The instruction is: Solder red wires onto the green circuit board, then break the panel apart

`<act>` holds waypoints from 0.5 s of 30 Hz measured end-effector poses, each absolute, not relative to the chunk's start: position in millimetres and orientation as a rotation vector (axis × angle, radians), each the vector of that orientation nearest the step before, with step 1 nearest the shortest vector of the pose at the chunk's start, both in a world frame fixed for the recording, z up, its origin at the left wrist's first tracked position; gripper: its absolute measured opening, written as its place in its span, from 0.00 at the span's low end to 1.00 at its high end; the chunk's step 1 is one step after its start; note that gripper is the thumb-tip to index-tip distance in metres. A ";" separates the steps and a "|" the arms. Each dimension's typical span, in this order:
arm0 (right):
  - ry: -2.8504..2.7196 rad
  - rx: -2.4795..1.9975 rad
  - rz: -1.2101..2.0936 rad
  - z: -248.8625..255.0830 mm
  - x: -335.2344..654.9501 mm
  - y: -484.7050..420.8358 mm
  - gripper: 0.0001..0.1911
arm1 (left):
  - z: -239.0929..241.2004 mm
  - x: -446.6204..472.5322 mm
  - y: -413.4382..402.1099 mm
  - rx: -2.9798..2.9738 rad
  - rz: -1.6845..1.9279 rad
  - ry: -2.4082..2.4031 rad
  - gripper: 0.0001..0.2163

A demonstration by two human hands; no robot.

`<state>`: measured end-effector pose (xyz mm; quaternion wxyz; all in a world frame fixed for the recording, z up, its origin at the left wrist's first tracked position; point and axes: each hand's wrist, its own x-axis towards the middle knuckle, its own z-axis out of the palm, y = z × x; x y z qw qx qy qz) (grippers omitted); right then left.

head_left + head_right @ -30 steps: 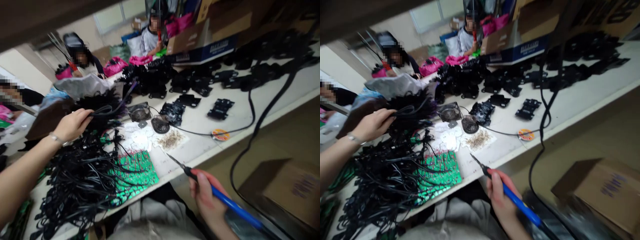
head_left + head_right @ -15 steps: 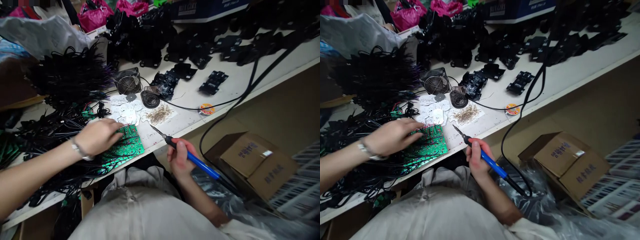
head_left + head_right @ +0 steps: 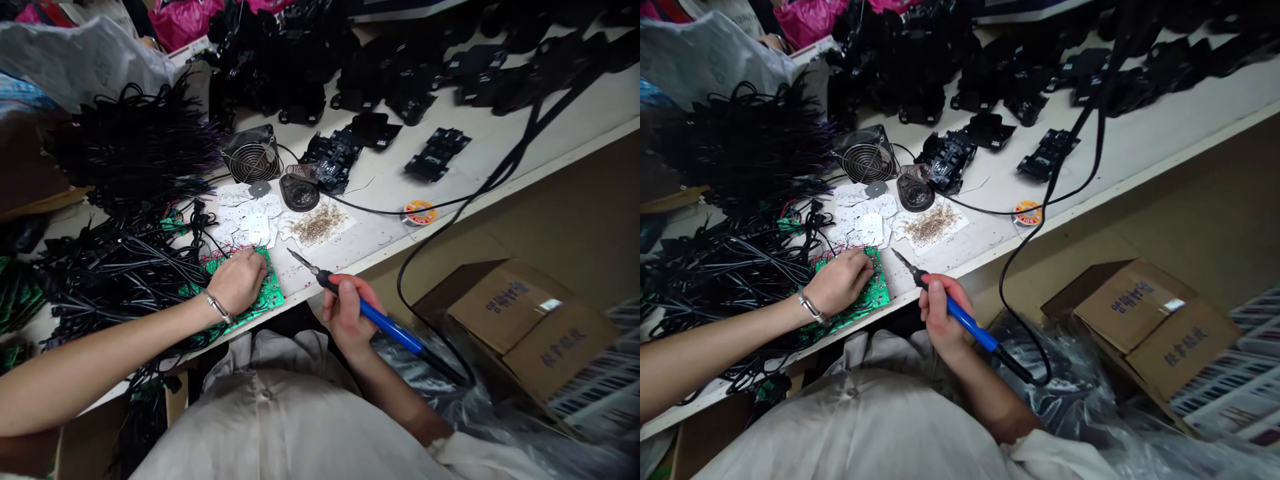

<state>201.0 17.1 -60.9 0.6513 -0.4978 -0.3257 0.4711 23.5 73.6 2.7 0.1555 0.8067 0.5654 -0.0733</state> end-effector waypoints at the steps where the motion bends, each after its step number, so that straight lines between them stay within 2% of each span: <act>1: -0.774 -1.128 1.086 -60.9 199.4 18.3 0.11 | 3.0 22.8 71.6 2.298 -0.104 1.609 0.09; 5: -1.038 -1.121 1.029 -59.6 189.5 26.2 0.07 | 9.3 19.1 62.8 2.140 0.288 1.511 0.07; 9: -1.188 -1.046 0.986 -56.3 180.9 30.7 0.07 | 18.8 12.7 62.0 2.093 0.499 1.521 0.08; 12: -1.119 -1.093 1.008 -52.8 180.7 27.4 0.07 | 23.0 3.9 70.1 2.049 0.491 1.625 0.09; 15: -1.065 -1.148 1.013 -50.9 183.4 22.3 0.08 | 19.3 -3.6 81.2 2.097 0.334 1.704 0.09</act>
